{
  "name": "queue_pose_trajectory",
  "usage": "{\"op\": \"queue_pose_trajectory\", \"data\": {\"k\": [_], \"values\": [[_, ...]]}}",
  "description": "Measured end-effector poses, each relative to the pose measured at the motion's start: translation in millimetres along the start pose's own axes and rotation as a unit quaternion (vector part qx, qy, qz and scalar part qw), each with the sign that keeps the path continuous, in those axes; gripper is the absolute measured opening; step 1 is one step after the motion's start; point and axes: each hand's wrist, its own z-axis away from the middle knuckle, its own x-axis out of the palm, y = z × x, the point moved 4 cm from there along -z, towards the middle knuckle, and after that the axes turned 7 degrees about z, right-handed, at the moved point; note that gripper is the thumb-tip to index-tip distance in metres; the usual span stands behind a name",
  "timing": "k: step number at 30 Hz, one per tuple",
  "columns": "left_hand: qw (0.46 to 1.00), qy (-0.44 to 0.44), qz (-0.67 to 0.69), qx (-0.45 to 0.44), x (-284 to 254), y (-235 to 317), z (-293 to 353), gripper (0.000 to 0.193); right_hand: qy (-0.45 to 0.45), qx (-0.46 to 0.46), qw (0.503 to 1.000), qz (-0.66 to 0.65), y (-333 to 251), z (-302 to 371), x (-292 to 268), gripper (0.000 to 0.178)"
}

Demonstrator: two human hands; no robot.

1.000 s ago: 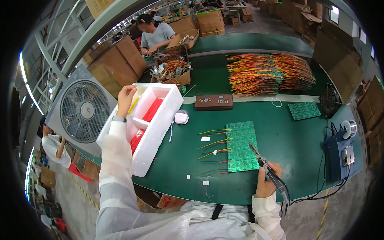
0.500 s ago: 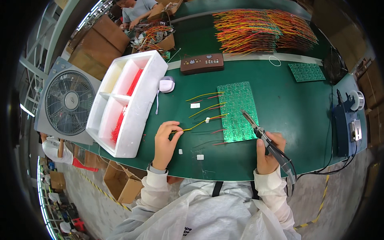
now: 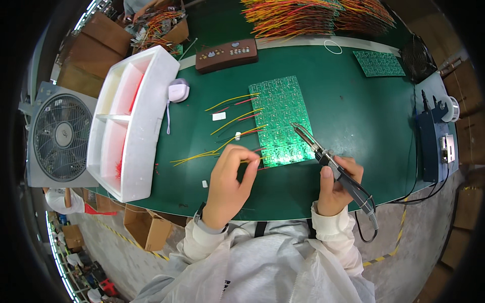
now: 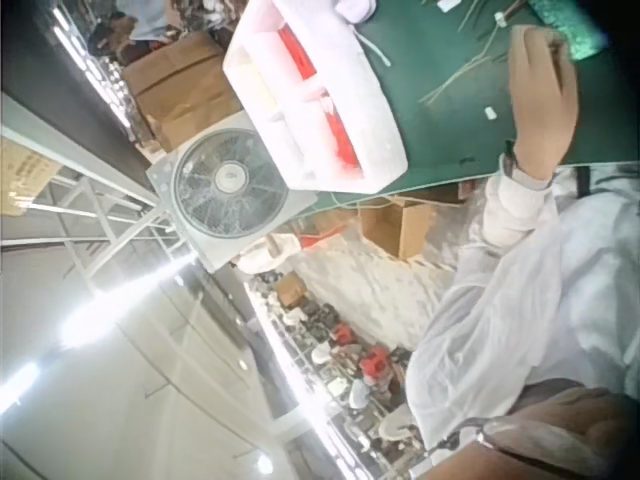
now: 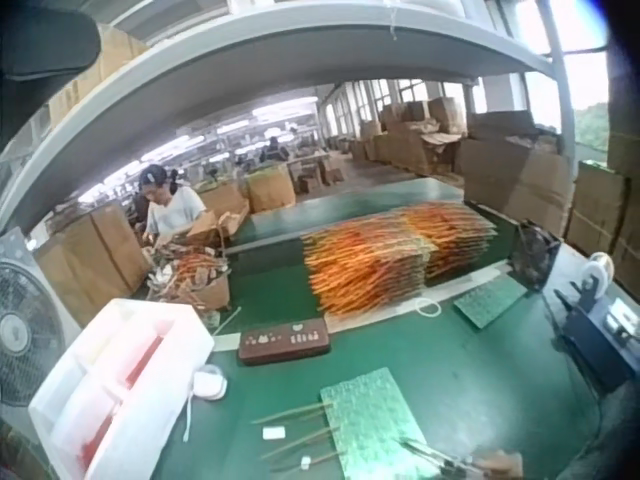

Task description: The person retrieves wires from a compartmented container and solders them onto a circuit board using a soldering iron.

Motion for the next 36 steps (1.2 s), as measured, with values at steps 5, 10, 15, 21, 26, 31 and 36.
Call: {"op": "queue_pose_trajectory", "data": {"k": [5,10,15,21,26,31,36], "values": [[0.992,0.033,-0.118,0.031,12.0,-11.2,-8.9,0.011,-0.001,0.043,0.999,-0.032,-3.7,1.5,-1.5,0.024],[0.987,0.044,-0.147,0.054,12.2,-11.4,-14.9,0.012,-0.022,0.037,0.999,0.015,2.2,2.2,0.4,0.022],[0.989,0.025,-0.139,0.047,12.6,-19.5,-22.6,0.013,-0.048,0.041,0.997,0.047,5.1,2.5,1.4,0.02],[0.991,0.0,-0.131,0.031,11.7,-20.8,-25.5,0.012,-0.049,0.069,0.995,0.047,2.8,-0.2,8.0,0.02],[0.992,-0.013,-0.125,0.018,11.0,-20.4,-28.9,0.01,-0.063,0.078,0.994,0.051,4.0,-0.8,8.6,0.02],[0.99,-0.026,-0.141,0.005,11.6,-18.8,-30.4,0.009,-0.066,0.092,0.992,0.046,2.2,-1.5,10.9,0.02],[0.989,-0.03,-0.143,-0.001,12.7,-15.9,-32.1,0.009,-0.059,0.11,0.991,0.042,2.6,-1.0,8.6,0.021]]}}
